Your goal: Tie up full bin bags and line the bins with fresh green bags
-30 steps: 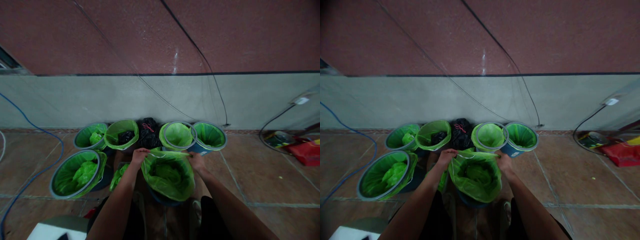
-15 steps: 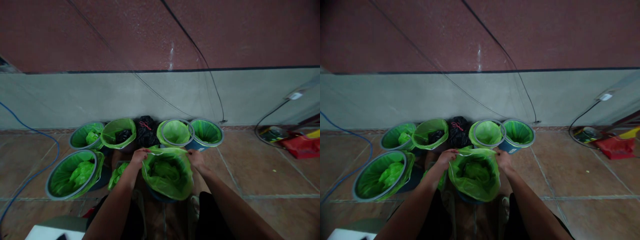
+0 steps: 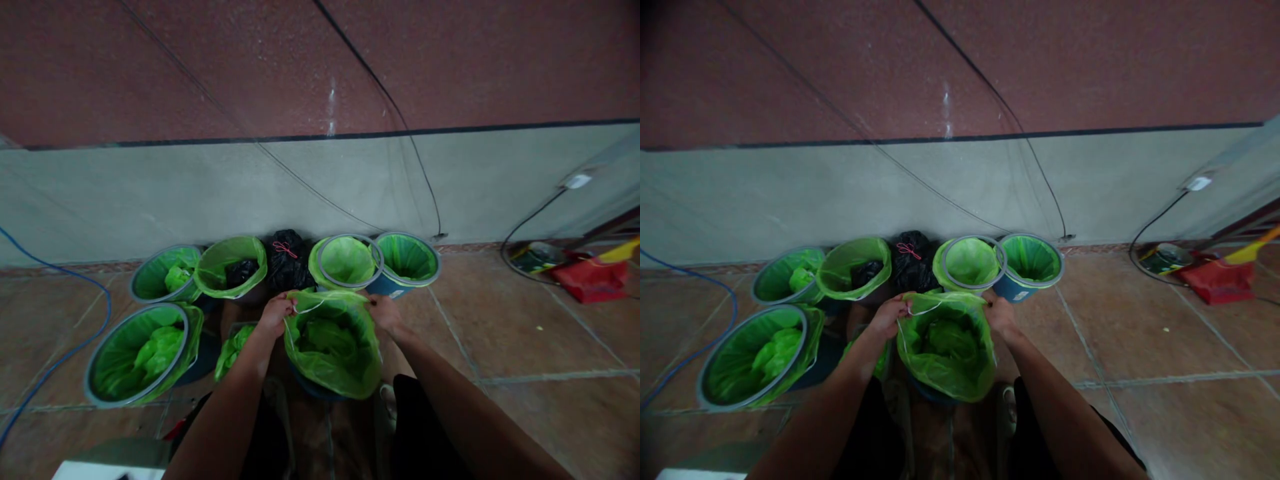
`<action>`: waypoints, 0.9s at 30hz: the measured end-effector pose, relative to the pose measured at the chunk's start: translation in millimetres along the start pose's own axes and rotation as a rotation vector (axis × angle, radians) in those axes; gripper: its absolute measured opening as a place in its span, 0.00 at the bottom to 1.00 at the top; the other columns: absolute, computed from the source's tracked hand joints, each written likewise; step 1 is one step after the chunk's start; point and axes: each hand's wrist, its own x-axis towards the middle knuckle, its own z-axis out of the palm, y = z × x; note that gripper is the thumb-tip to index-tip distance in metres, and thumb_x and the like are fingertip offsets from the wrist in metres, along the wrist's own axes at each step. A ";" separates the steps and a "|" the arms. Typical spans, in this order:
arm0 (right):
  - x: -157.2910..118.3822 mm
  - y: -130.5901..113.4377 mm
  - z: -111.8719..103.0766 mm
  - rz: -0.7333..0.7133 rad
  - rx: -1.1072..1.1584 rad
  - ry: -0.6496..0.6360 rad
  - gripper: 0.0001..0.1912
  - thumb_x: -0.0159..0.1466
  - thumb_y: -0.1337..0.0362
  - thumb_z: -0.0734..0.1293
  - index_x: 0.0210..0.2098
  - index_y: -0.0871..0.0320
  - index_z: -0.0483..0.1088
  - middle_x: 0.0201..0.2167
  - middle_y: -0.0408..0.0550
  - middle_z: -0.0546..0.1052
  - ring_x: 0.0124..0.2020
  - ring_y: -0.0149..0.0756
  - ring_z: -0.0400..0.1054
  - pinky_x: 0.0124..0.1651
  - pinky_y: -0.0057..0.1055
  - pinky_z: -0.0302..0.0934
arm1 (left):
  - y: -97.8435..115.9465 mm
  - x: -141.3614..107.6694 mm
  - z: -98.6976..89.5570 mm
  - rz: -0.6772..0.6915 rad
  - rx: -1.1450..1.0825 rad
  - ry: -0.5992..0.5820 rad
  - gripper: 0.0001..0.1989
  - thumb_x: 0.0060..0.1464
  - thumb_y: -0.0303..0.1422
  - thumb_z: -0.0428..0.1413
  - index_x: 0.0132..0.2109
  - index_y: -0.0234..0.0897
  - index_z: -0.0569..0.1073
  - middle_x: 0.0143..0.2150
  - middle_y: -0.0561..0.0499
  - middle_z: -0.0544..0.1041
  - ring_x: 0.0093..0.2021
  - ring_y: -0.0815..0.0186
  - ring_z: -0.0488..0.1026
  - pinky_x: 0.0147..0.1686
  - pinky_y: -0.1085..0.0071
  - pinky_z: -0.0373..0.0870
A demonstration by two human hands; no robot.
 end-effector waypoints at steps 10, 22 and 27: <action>1.5 4.6 -2.1 -0.022 0.000 -0.022 0.13 0.61 0.65 0.63 0.38 0.59 0.79 0.34 0.51 0.81 0.33 0.36 0.73 0.31 0.25 0.58 | 8.8 -6.6 5.2 -0.010 -0.065 0.107 0.20 0.34 0.19 0.52 0.39 0.31 0.72 0.22 0.57 0.71 0.17 0.73 0.66 0.23 0.75 0.68; -1.8 1.5 -10.1 -0.052 -0.016 -0.089 0.12 0.61 0.64 0.65 0.37 0.59 0.80 0.30 0.49 0.80 0.34 0.38 0.73 0.35 0.27 0.61 | 17.2 -2.0 5.8 0.087 0.409 0.303 0.04 0.52 0.32 0.55 0.35 0.36 0.71 0.26 0.50 0.75 0.29 0.62 0.76 0.36 0.65 0.74; -4.4 1.6 -13.9 -0.048 -0.026 -0.268 0.20 0.60 0.62 0.68 0.50 0.61 0.75 0.47 0.55 0.79 0.45 0.43 0.73 0.46 0.32 0.65 | 31.5 -7.9 -1.1 0.348 1.202 0.441 0.11 0.58 0.37 0.52 0.42 0.35 0.75 0.42 0.39 0.81 0.48 0.51 0.77 0.53 0.58 0.68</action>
